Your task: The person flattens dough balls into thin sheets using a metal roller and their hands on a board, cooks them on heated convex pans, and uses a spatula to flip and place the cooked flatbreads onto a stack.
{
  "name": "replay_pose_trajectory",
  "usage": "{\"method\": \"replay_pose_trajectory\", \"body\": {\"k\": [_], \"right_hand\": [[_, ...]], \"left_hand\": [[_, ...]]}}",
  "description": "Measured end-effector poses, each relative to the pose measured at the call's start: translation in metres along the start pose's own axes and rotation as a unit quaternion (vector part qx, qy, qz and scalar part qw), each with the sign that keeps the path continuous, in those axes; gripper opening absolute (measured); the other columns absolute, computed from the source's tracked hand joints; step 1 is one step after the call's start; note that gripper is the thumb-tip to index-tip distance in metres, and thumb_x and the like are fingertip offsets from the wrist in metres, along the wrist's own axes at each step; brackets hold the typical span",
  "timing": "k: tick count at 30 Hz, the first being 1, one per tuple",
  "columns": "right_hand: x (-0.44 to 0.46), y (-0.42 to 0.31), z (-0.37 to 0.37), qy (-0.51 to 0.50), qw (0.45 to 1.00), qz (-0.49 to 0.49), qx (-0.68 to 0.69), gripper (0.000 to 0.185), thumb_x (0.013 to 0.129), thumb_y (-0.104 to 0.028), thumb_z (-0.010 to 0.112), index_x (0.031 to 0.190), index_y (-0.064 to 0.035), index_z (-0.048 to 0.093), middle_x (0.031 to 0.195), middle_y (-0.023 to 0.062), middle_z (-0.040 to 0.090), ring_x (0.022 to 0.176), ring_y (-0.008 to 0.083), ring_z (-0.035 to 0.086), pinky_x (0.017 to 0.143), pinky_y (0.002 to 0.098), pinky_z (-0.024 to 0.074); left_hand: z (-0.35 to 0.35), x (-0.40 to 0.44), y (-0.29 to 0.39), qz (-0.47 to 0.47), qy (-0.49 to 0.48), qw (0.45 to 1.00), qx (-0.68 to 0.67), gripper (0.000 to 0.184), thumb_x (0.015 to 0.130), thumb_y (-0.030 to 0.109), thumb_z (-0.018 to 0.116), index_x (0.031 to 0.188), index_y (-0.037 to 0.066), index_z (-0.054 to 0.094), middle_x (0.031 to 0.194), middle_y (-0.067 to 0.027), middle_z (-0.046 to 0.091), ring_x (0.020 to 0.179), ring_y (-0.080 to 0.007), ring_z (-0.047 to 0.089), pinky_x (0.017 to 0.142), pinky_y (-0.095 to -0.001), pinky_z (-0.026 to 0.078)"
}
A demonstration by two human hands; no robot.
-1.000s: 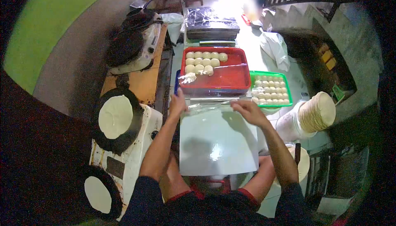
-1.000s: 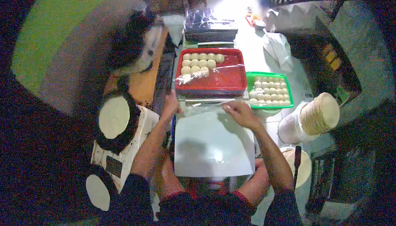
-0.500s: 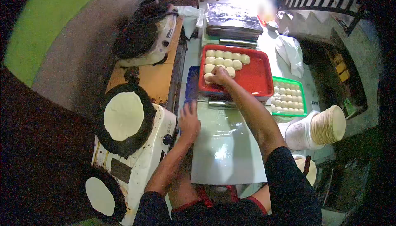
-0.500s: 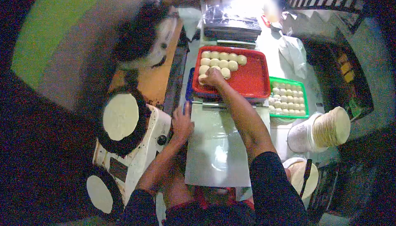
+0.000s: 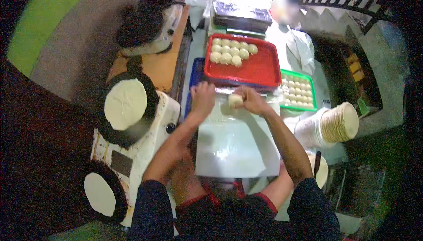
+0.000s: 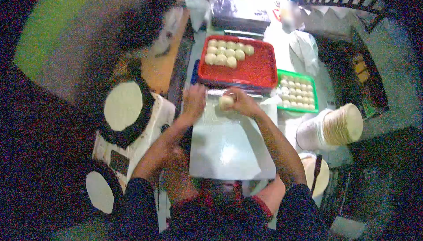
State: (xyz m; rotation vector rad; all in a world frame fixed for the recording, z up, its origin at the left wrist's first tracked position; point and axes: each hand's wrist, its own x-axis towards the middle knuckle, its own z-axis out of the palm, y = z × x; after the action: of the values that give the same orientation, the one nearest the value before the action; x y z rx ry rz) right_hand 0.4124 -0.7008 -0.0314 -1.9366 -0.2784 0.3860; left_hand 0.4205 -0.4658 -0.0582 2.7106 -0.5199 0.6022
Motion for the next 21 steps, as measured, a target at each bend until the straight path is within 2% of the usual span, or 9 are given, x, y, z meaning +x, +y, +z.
{"method": "replay_pose_trajectory", "body": {"k": [2,4,5,7,9,13,16,20,21], "right_hand": [[-0.060,0.029,0.029,-0.072,0.997,0.021,0.010,0.041,0.073,-0.012,0.087,0.109,-0.0055,0.068,0.115,0.0063,0.065,0.099,0.0169,0.065,0.087,0.0348,0.0542],[-0.093,0.063,0.056,-0.092,0.985,0.147,0.008,0.036,0.076,-0.014,0.085,0.108,-0.0060,0.071,0.116,0.0070,0.064,0.105,0.0198,0.063,0.088,0.0347,0.0538],[-0.102,0.080,0.061,-0.039,0.976,0.024,-0.214,0.041,0.081,-0.017,0.080,0.119,-0.0061,0.068,0.126,0.0131,0.060,0.116,0.0256,0.059,0.095,0.0384,0.0514],[-0.093,0.073,0.061,-0.061,0.955,-0.003,-0.290,0.053,0.085,-0.021,0.076,0.132,-0.0054,0.058,0.137,0.0186,0.053,0.127,0.0318,0.052,0.102,0.0441,0.0461],[-0.092,0.076,0.080,-0.041,0.949,-0.010,-0.313,0.078,0.092,-0.043,0.063,0.152,-0.0040,0.033,0.154,0.0248,0.036,0.143,0.0373,0.036,0.116,0.0546,0.0299],[-0.102,0.044,0.127,0.053,0.857,-0.031,-0.512,0.096,0.091,-0.073,0.042,0.156,-0.0042,0.023,0.161,0.0219,0.024,0.151,0.0387,0.015,0.121,0.0578,0.0139],[-0.084,0.046,0.120,0.043,0.888,-0.017,-0.457,0.098,0.090,-0.073,0.045,0.157,-0.0053,0.024,0.162,0.0238,0.021,0.152,0.0404,0.010,0.122,0.0573,0.0113],[-0.100,0.072,0.120,0.057,0.903,-0.004,-0.427,0.090,0.097,-0.062,0.043,0.155,0.0023,0.020,0.163,0.0249,0.015,0.153,0.0390,0.007,0.122,0.0573,0.0069],[-0.119,0.061,0.123,0.022,0.905,0.056,-0.421,0.086,0.100,-0.056,0.041,0.154,0.0062,0.019,0.163,0.0250,0.014,0.152,0.0393,0.009,0.123,0.0523,0.0090]], "left_hand": [[-0.023,0.019,0.011,-0.005,0.000,1.000,-0.025,0.012,0.089,0.014,0.057,0.099,0.010,0.062,0.096,-0.0100,0.061,0.099,-0.0292,0.057,0.089,-0.0506,0.039],[-0.035,0.032,0.022,0.047,0.061,0.996,-0.037,0.015,0.089,0.015,0.060,0.103,0.009,0.061,0.096,-0.0113,0.059,0.098,-0.0305,0.057,0.085,-0.0513,0.040],[-0.042,0.035,0.028,0.073,0.089,0.992,-0.043,0.017,0.090,0.016,0.061,0.105,0.009,0.060,0.097,-0.0119,0.058,0.098,-0.0312,0.057,0.084,-0.0517,0.040],[-0.064,0.038,0.042,0.081,0.064,0.994,-0.044,0.015,0.091,0.018,0.061,0.104,0.009,0.060,0.096,-0.0117,0.058,0.098,-0.0312,0.057,0.084,-0.0519,0.040],[-0.080,0.030,0.052,0.088,0.051,0.994,-0.050,0.014,0.092,0.018,0.060,0.103,0.010,0.061,0.095,-0.0112,0.059,0.097,-0.0313,0.058,0.084,-0.0517,0.040],[-0.095,0.013,0.063,0.091,0.040,0.993,-0.069,0.011,0.092,0.017,0.060,0.101,0.011,0.062,0.092,-0.0104,0.060,0.094,-0.0319,0.059,0.084,-0.0511,0.040],[-0.108,-0.010,0.064,0.053,-0.029,0.996,-0.067,0.011,0.092,0.017,0.060,0.100,0.011,0.063,0.092,-0.0112,0.061,0.095,-0.0324,0.060,0.085,-0.0505,0.040],[-0.123,-0.029,0.059,0.001,-0.094,0.990,-0.104,0.010,0.091,0.015,0.060,0.098,0.010,0.065,0.095,-0.0132,0.064,0.099,-0.0337,0.061,0.087,-0.0496,0.040],[-0.127,-0.031,0.053,0.011,-0.080,0.991,-0.104,0.010,0.090,0.015,0.061,0.098,0.010,0.065,0.095,-0.0130,0.064,0.099,-0.0336,0.061,0.087,-0.0492,0.040]]}}
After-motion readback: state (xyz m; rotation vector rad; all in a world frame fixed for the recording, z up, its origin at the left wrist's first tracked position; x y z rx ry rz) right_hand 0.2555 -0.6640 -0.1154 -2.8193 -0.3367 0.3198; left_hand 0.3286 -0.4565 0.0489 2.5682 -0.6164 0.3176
